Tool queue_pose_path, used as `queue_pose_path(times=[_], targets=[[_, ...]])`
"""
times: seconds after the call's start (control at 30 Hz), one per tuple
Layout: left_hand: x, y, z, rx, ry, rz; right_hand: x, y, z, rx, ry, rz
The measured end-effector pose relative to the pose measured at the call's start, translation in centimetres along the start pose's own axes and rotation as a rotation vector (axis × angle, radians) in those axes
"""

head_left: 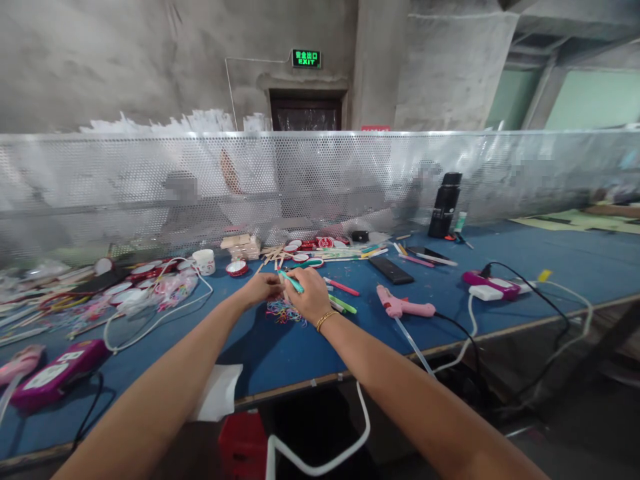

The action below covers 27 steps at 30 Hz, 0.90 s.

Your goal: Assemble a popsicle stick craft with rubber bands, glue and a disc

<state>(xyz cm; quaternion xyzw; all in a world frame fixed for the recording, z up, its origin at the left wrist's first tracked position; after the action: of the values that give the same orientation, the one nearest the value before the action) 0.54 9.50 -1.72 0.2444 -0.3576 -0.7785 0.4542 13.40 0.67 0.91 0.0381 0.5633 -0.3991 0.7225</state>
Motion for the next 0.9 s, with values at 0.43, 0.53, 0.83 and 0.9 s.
queue_pose_path(times=[0.43, 0.53, 0.83, 0.9], targets=[[0.00, 0.25, -0.06, -0.002, -0.008, -0.027, 0.01, -0.17, -0.05, -0.005, -0.014, 0.022], [0.05, 0.24, -0.01, -0.016, -0.007, -0.017, -0.01, 0.00, 0.09, 0.008, 0.001, -0.001], [0.08, 0.29, -0.05, 0.001, -0.012, -0.006, -0.01, -0.03, -0.04, -0.005, -0.012, 0.015], [0.06, 0.23, -0.04, -0.004, -0.010, 0.001, -0.02, 0.07, 0.01, 0.011, -0.003, 0.003]])
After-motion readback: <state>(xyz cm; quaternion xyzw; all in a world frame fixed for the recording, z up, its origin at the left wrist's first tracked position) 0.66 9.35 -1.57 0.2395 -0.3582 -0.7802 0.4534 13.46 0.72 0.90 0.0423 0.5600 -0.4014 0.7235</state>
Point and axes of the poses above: each hand's wrist, its own x-axis away from the middle knuckle, its own z-axis out of the back of the hand, y = z × x, the point moved 7 cm from there along -x, towards the middle knuckle, and after that the axes turned 11 degrees about -x, right-handed, at the moved point
